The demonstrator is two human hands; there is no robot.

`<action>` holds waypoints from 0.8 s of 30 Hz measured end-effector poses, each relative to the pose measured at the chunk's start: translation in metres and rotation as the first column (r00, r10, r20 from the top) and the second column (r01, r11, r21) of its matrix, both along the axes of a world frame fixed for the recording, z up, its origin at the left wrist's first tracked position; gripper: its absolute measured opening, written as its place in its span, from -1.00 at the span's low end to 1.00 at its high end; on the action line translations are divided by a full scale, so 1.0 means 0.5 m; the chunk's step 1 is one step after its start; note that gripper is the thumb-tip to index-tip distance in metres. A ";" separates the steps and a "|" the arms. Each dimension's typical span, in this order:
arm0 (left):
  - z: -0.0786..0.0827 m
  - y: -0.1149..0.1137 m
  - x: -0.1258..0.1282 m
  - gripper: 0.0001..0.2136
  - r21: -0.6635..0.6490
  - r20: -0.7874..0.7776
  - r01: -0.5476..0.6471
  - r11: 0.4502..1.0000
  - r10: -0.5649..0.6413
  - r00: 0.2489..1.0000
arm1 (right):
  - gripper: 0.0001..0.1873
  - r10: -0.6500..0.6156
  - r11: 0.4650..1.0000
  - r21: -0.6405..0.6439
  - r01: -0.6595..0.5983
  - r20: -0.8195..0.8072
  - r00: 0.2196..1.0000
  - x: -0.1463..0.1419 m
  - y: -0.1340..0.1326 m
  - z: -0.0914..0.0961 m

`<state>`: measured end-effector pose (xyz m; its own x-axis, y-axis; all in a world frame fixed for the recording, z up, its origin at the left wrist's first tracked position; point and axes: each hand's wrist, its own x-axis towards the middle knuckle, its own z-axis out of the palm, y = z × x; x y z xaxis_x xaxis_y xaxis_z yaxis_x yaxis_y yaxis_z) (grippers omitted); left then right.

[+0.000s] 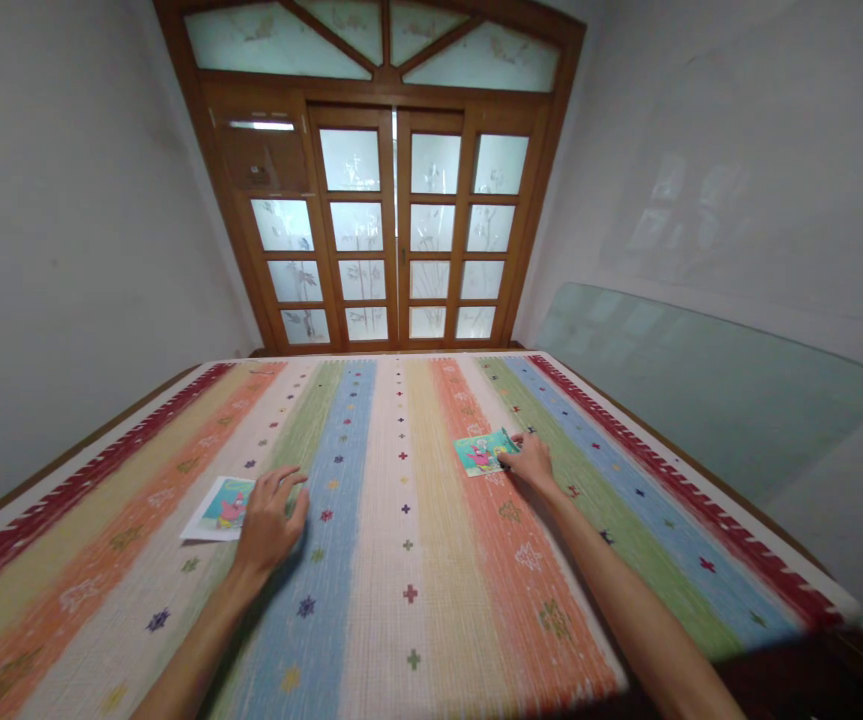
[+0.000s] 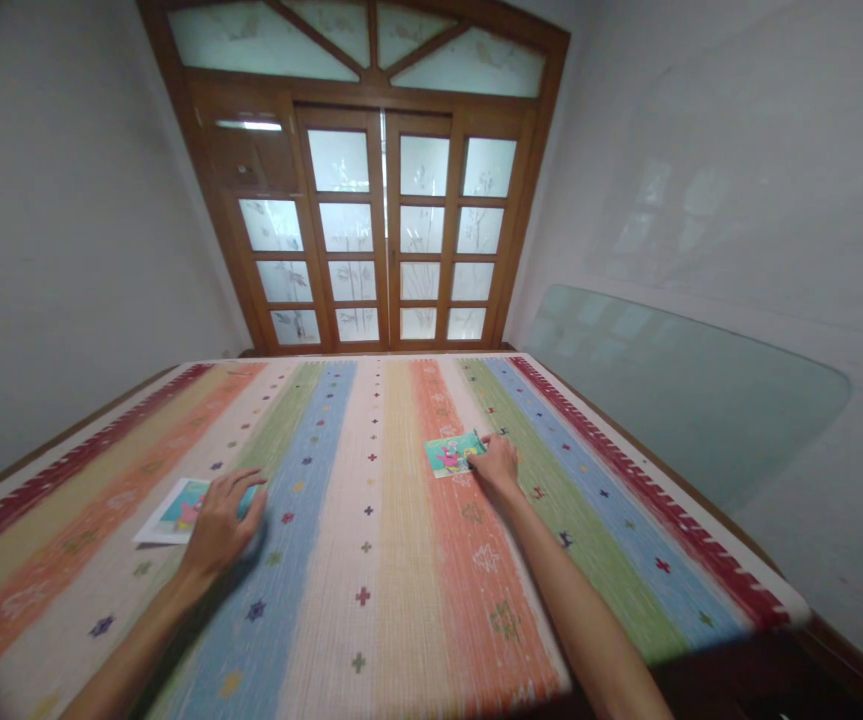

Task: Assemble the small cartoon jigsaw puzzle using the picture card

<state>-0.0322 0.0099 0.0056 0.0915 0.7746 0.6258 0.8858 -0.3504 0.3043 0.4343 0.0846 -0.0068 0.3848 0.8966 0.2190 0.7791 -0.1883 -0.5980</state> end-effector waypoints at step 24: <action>-0.062 0.108 0.284 -0.68 -0.340 -0.012 0.474 0.813 -0.507 0.862 | -0.62 0.366 0.887 0.151 -0.436 -0.806 0.465 -0.187 -0.035 0.008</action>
<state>0.1099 0.0639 -0.0255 0.5595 0.7627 0.3244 0.6526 -0.6467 0.3949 0.3408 0.0671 -0.0029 -0.0437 0.9978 -0.0499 -0.0160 -0.0506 -0.9986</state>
